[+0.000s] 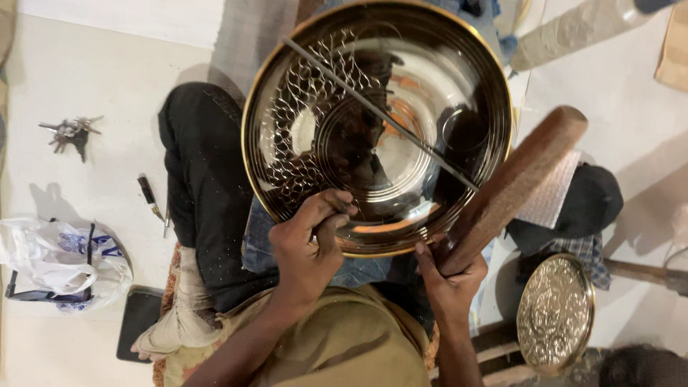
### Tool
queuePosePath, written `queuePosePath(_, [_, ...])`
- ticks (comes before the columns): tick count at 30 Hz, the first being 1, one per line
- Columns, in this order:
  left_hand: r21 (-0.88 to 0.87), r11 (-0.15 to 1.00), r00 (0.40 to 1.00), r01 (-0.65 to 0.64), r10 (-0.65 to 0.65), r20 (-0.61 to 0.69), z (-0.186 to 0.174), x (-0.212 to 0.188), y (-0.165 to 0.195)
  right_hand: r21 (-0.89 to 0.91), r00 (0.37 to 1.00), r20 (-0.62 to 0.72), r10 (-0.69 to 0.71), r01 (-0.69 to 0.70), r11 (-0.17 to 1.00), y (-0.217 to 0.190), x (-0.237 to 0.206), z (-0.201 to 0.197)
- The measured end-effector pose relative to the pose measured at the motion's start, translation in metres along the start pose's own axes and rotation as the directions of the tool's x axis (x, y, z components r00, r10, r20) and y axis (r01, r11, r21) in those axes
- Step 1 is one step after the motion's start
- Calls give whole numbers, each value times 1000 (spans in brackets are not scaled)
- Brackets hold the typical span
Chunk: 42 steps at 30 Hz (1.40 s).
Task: The person uses a wooden mallet to repeatedly strike a metal plate resting on their lap. They hold a small metal tool against the plate's surface and tap it with the mallet to create a patterned texture.
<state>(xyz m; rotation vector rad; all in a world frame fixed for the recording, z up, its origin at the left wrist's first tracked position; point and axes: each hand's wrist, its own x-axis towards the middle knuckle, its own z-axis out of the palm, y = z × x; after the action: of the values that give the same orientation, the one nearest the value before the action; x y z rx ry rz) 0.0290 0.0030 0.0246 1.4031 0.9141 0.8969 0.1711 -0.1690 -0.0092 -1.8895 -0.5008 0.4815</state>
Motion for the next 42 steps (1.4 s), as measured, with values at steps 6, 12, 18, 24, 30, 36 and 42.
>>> queuePosePath(6, [244,967,994,-80,60,86,-3,-8,-10,-284,959,200,-201,253,925,-17,18,-23])
queuePosePath(12, [372,913,985,-170,148,88,0,-11,-16,-554,945,320,-71,248,795,-78,39,-28])
queuePosePath(18, [375,917,990,-138,124,62,0,-14,-22,-541,805,574,-148,508,670,-135,63,1])
queuePosePath(24, [393,905,987,-163,155,52,1,-15,-27,-539,662,749,-7,616,574,-181,87,15])
queuePosePath(30, [311,937,987,-160,149,58,1,-15,-29,-544,641,768,-17,665,512,-190,99,13])
queuePosePath(36, [335,930,985,-151,112,134,-3,-9,-20,-624,695,714,90,572,532,-182,99,11])
queuePosePath(42, [393,889,904,-234,51,424,-18,10,-21,-564,805,593,24,394,726,-144,74,-9])
